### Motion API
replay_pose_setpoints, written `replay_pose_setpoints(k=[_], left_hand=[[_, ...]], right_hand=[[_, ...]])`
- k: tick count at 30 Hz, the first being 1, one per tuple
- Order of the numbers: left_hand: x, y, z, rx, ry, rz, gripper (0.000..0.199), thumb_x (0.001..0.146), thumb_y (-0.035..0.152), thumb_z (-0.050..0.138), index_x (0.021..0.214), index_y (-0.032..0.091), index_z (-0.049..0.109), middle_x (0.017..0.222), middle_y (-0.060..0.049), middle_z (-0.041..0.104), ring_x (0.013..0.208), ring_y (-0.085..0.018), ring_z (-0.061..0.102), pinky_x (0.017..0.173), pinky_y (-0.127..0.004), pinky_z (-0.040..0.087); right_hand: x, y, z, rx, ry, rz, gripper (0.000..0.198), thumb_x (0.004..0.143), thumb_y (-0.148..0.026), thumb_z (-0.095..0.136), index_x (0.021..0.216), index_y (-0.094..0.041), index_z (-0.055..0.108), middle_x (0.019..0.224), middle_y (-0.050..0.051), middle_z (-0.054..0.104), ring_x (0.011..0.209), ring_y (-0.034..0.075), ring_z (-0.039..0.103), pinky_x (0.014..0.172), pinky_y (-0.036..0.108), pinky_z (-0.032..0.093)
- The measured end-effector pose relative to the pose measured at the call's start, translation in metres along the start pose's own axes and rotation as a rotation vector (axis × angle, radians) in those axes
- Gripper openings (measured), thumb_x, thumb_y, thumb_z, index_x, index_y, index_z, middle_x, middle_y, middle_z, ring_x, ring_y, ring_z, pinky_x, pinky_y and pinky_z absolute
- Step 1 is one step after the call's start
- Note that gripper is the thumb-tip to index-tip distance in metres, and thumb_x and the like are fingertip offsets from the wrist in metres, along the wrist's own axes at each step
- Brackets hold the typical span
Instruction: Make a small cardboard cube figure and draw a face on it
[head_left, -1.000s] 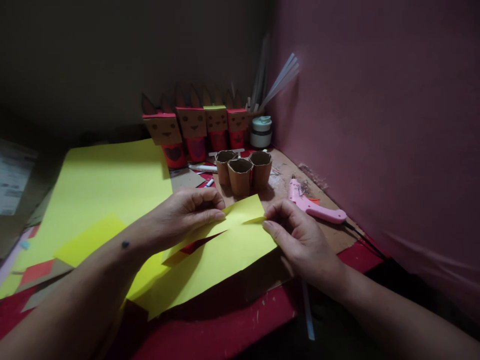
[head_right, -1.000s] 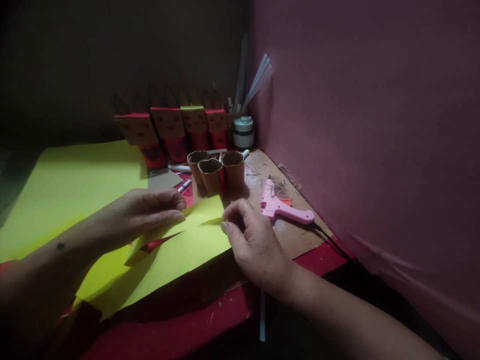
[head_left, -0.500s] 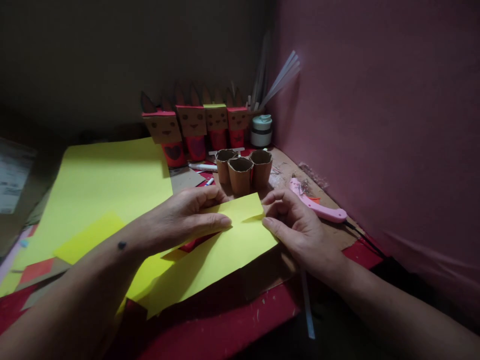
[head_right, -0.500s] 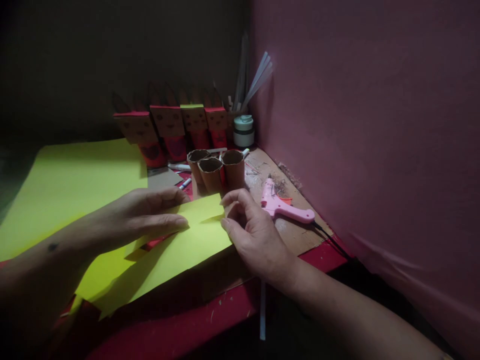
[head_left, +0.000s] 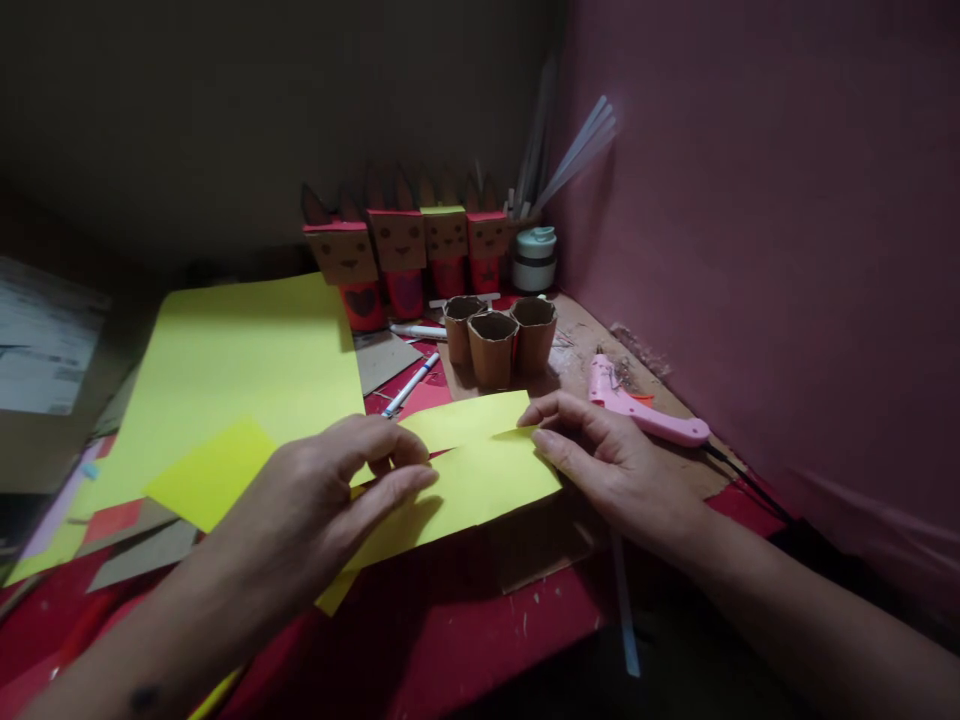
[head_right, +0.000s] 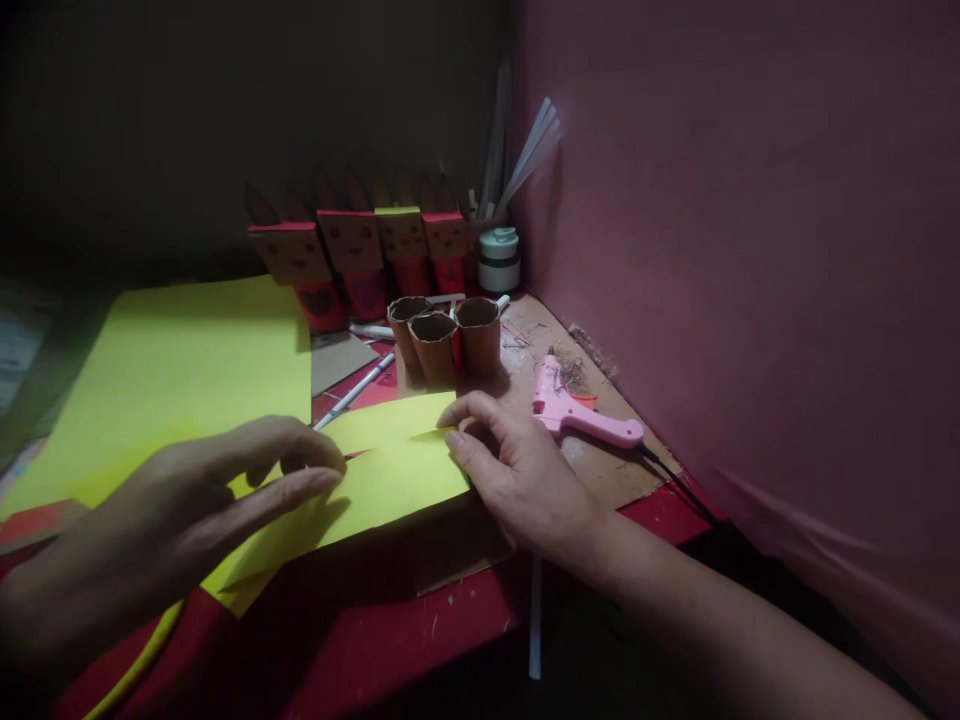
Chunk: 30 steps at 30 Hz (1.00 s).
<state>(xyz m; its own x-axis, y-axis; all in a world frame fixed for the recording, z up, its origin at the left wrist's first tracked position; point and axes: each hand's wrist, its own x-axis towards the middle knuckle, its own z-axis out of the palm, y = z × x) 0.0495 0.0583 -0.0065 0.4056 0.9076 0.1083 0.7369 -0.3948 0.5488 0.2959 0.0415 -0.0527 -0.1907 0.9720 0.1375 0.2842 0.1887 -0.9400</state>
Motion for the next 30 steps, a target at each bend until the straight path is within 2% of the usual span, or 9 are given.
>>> replay_pose_setpoints(k=[2,4,6,8,10,13,16,21,30], left_hand=[[-0.004,0.003,0.007,-0.012,-0.014,-0.071,0.032,0.085,0.053,0.057,0.082,0.024,0.07,0.08,-0.003,0.072,0.069,-0.021,0.064,0.063,-0.032,0.047],[-0.006,0.006,0.014,-0.013,0.016,-0.094,0.034,0.083,0.056,0.059,0.083,0.023,0.069,0.082,-0.004,0.072,0.071,-0.023,0.063,0.065,-0.033,0.047],[-0.004,0.008,0.019,-0.016,0.043,-0.092,0.035,0.082,0.057,0.06,0.086,0.023,0.068,0.08,-0.004,0.069,0.07,-0.022,0.06,0.065,-0.034,0.045],[0.0,0.009,0.021,-0.04,0.032,-0.11,0.035,0.082,0.057,0.062,0.089,0.023,0.068,0.078,-0.002,0.067,0.068,-0.021,0.057,0.063,-0.033,0.043],[0.004,0.009,0.022,-0.092,-0.01,-0.147,0.033,0.082,0.056,0.062,0.085,0.023,0.067,0.074,-0.001,0.064,0.066,-0.02,0.055,0.062,-0.032,0.042],[0.011,0.011,0.021,-0.153,-0.04,-0.185,0.029,0.082,0.051,0.062,0.076,0.022,0.064,0.072,0.0,0.062,0.067,-0.02,0.055,0.064,-0.032,0.041],[0.014,0.015,0.02,-0.132,0.003,-0.181,0.027,0.077,0.049,0.065,0.076,0.023,0.067,0.077,-0.002,0.063,0.072,-0.022,0.056,0.067,-0.035,0.041],[0.016,0.018,0.019,-0.095,0.089,-0.136,0.021,0.073,0.044,0.067,0.071,0.024,0.071,0.077,-0.004,0.061,0.075,-0.024,0.054,0.068,-0.037,0.041],[0.012,0.012,0.025,-0.106,0.158,-0.026,0.019,0.081,0.037,0.068,0.066,0.026,0.067,0.068,-0.001,0.056,0.074,-0.022,0.052,0.067,-0.035,0.041]], right_hand=[[0.0,-0.004,-0.001,-0.177,0.08,-0.113,0.017,0.094,-0.032,0.057,0.104,-0.02,0.062,0.089,0.005,0.059,0.081,0.02,0.057,0.072,0.034,0.048],[0.001,-0.01,-0.002,-0.353,0.119,-0.28,0.027,0.087,-0.032,0.068,0.109,-0.018,0.062,0.107,0.012,0.059,0.103,0.027,0.058,0.089,0.044,0.05],[0.004,-0.015,-0.004,-0.438,0.031,-0.417,0.041,0.082,-0.033,0.076,0.117,-0.018,0.06,0.125,0.017,0.056,0.122,0.034,0.051,0.103,0.051,0.045],[0.006,-0.018,-0.005,-0.443,-0.117,-0.464,0.046,0.083,-0.035,0.077,0.122,-0.02,0.057,0.131,0.016,0.056,0.127,0.033,0.049,0.107,0.053,0.043],[0.008,-0.018,-0.005,-0.421,-0.202,-0.441,0.042,0.085,-0.035,0.076,0.12,-0.02,0.057,0.13,0.015,0.058,0.124,0.031,0.051,0.105,0.05,0.046],[0.01,-0.013,-0.002,-0.386,-0.197,-0.362,0.039,0.082,-0.036,0.079,0.111,-0.019,0.058,0.131,0.015,0.056,0.124,0.03,0.051,0.104,0.048,0.048],[0.012,-0.008,0.0,-0.346,-0.174,-0.319,0.042,0.078,-0.037,0.082,0.108,-0.019,0.058,0.133,0.016,0.053,0.126,0.031,0.049,0.105,0.05,0.046],[0.014,-0.009,0.001,-0.321,-0.17,-0.273,0.053,0.075,-0.037,0.085,0.114,-0.018,0.055,0.131,0.016,0.054,0.124,0.033,0.049,0.107,0.053,0.044],[0.01,-0.01,0.001,-0.292,-0.185,-0.245,0.052,0.076,-0.037,0.083,0.116,-0.02,0.054,0.126,0.014,0.056,0.12,0.032,0.052,0.105,0.054,0.044]])
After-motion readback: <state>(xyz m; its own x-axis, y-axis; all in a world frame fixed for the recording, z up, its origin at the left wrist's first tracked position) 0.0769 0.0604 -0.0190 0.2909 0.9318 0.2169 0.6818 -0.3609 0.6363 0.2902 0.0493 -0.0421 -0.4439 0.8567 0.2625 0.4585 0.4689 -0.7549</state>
